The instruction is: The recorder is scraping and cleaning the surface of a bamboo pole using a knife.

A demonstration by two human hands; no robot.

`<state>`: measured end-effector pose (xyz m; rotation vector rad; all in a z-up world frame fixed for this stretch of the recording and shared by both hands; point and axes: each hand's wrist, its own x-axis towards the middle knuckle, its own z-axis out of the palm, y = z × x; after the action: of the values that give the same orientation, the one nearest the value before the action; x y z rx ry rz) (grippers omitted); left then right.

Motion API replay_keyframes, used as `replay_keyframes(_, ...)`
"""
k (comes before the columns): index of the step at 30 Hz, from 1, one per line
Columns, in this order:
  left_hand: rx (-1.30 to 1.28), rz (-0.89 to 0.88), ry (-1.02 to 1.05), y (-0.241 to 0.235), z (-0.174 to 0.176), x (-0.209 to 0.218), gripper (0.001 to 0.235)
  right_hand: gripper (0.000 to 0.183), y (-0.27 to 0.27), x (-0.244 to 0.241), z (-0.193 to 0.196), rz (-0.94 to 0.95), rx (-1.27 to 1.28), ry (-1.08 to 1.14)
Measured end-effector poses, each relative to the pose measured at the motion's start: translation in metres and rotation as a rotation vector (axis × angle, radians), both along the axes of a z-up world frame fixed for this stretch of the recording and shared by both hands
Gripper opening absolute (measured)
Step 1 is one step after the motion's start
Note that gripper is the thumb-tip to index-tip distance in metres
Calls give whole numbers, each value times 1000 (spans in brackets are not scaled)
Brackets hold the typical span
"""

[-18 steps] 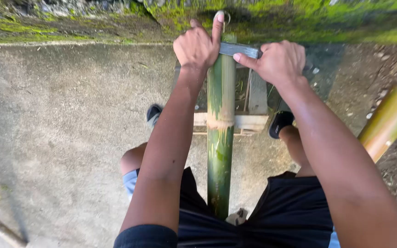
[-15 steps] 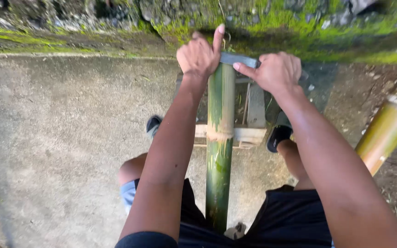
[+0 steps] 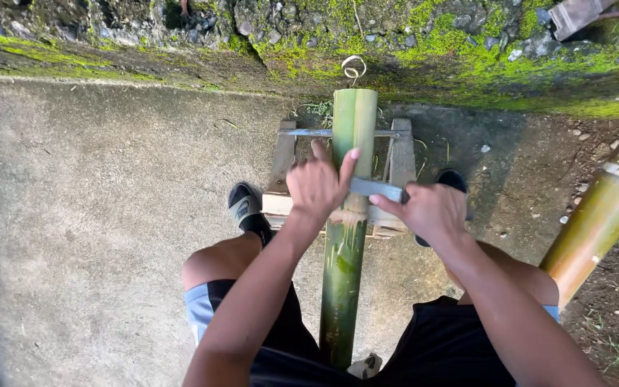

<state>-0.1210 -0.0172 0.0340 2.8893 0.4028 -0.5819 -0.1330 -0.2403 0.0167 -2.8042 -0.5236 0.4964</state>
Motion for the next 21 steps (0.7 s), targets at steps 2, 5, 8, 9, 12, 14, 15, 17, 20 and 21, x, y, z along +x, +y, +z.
replay_keyframes(2,-6,11,-12,-2,-8,-5,101,78,3,2,5,-14,-5,11)
replay_keyframes(5,-12,15,-66,-2,-14,0,101,80,4,5,5,-40,-10,50)
replay_keyframes(8,-32,10,-74,-2,-5,17,101,81,6,16,7,-77,7,43)
replay_keyframes(9,-52,24,-29,-2,-1,22,101,82,7,20,7,-90,24,18)
replay_keyframes(12,-33,38,-159,0,-18,20,102,81,5,22,11,-97,39,21)
replay_keyframes(14,-22,25,-156,-1,-17,9,102,81,3,11,12,-91,46,31)
replay_keyframes(15,-18,16,-146,-4,-18,0,102,81,0,3,12,-83,44,47)
replay_keyframes(17,-34,12,-108,-7,1,3,103,82,-7,0,-9,-73,25,73)
replay_keyframes(20,-73,28,14,-8,7,14,104,83,-5,6,-14,-74,26,96)
replay_keyframes(21,-92,52,72,-7,6,23,104,83,-2,16,-11,-80,49,67)
